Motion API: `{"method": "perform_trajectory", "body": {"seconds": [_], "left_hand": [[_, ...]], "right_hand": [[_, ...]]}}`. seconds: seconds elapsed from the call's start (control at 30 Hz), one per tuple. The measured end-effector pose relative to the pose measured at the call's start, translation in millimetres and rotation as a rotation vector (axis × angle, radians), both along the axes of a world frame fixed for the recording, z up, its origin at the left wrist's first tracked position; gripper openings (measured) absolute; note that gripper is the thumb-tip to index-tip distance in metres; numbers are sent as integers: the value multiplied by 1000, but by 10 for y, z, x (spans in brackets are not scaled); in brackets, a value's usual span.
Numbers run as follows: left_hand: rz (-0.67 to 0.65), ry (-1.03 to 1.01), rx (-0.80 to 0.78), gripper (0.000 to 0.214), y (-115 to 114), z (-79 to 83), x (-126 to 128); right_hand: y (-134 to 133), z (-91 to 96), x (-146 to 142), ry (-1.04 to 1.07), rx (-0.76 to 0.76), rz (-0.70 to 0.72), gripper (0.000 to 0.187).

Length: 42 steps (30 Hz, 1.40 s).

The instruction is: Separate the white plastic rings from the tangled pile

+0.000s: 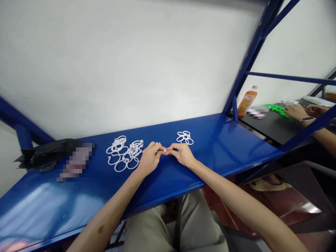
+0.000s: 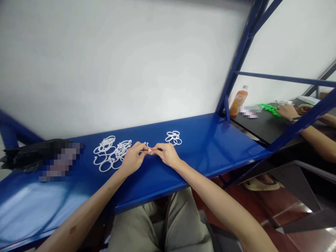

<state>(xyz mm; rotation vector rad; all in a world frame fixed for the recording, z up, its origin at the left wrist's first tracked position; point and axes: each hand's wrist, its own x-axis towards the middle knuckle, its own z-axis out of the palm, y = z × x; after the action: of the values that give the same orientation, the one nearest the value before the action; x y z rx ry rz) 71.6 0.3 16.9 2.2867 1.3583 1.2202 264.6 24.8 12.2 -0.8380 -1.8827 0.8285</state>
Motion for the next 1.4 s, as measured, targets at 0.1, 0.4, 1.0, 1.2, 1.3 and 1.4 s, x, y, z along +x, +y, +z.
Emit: {"method": "perform_trajectory", "body": {"seconds": [0.1, 0.4, 1.0, 1.2, 1.3, 1.4], "left_hand": [[1, 107, 105, 21, 4, -16, -5], [33, 250, 215, 25, 86, 69, -152], [254, 447, -46, 51, 144, -137, -191], [252, 483, -35, 49, 157, -135, -181], [251, 458, -22, 45, 158, -131, -180], [242, 429, -14, 43, 156, -120, -175]], "right_hand": [[-9, 11, 30, -45, 11, 27, 16], [59, 50, 144, -164, 276, -130, 8], [525, -175, 1032, -251, 110, -470, 10], [486, -150, 1037, -266, 106, -493, 14], [477, -144, 1034, -281, 118, -528, 17], [478, -138, 1042, -271, 116, -566, 17]]}}
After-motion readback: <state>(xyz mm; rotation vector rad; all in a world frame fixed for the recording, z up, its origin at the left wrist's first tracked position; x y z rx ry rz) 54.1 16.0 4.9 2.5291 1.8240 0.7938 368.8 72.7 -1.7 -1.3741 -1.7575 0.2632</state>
